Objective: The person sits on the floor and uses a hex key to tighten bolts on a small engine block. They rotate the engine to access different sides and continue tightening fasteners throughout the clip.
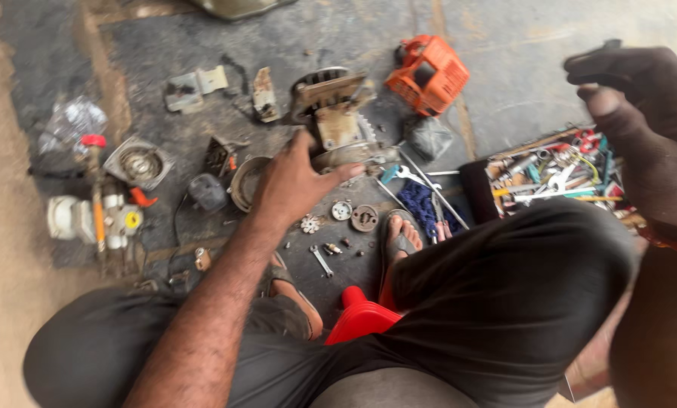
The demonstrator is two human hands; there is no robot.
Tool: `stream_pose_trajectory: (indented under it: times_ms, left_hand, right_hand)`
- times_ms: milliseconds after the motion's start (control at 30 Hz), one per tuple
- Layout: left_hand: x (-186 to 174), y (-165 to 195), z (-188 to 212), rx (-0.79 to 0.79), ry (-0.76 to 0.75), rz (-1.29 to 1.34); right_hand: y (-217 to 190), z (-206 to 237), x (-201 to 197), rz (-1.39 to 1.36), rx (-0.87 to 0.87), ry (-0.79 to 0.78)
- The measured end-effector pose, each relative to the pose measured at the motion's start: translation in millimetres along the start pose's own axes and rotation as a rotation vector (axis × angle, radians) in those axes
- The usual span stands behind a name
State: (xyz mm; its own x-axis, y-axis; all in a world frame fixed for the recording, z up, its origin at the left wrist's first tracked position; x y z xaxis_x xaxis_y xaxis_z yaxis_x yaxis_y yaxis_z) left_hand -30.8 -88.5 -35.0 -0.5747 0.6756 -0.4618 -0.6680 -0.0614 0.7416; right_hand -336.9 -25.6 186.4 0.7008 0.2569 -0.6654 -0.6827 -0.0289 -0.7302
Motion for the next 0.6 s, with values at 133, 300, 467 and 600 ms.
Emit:
stream_pose_trajectory:
  times_ms: [133,300,467,600]
  left_hand:
    - [-0.3,5.2,0.8,0.010,-0.021,0.004]
    - [2.5,4.3,0.2,-0.009,-0.058,-0.026]
    - [1.3,4.1,3.7,0.034,0.024,-0.083]
    - [-2.6,11.2,2.9,0.138,0.091,-0.044]
  right_hand:
    - [-82.3,-55.0,57.3,0.433,-0.380,-0.205]
    - [-84.1,-118.7,123.3,0.713,-0.410,-0.227]
    - [-60.8,-138.7,153.0,0.871,-0.382,-0.230]
    - [-53.0,-148.9,157.9,0.871,-0.369,-0.250]
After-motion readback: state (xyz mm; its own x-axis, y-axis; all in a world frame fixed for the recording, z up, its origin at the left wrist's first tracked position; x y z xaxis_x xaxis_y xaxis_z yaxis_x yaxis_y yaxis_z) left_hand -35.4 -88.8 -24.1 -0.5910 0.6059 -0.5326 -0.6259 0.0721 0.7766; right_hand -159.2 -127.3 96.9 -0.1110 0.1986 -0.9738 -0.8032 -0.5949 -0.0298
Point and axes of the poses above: each hand's wrist, its own z-axis away from the middle knuckle, its own x-axis out of the palm, y = z × x, the point moved 10 cm from there along -z, towards the middle knuckle, and after that the axes turned 15 degrees about -y, right-handed, at the moved point
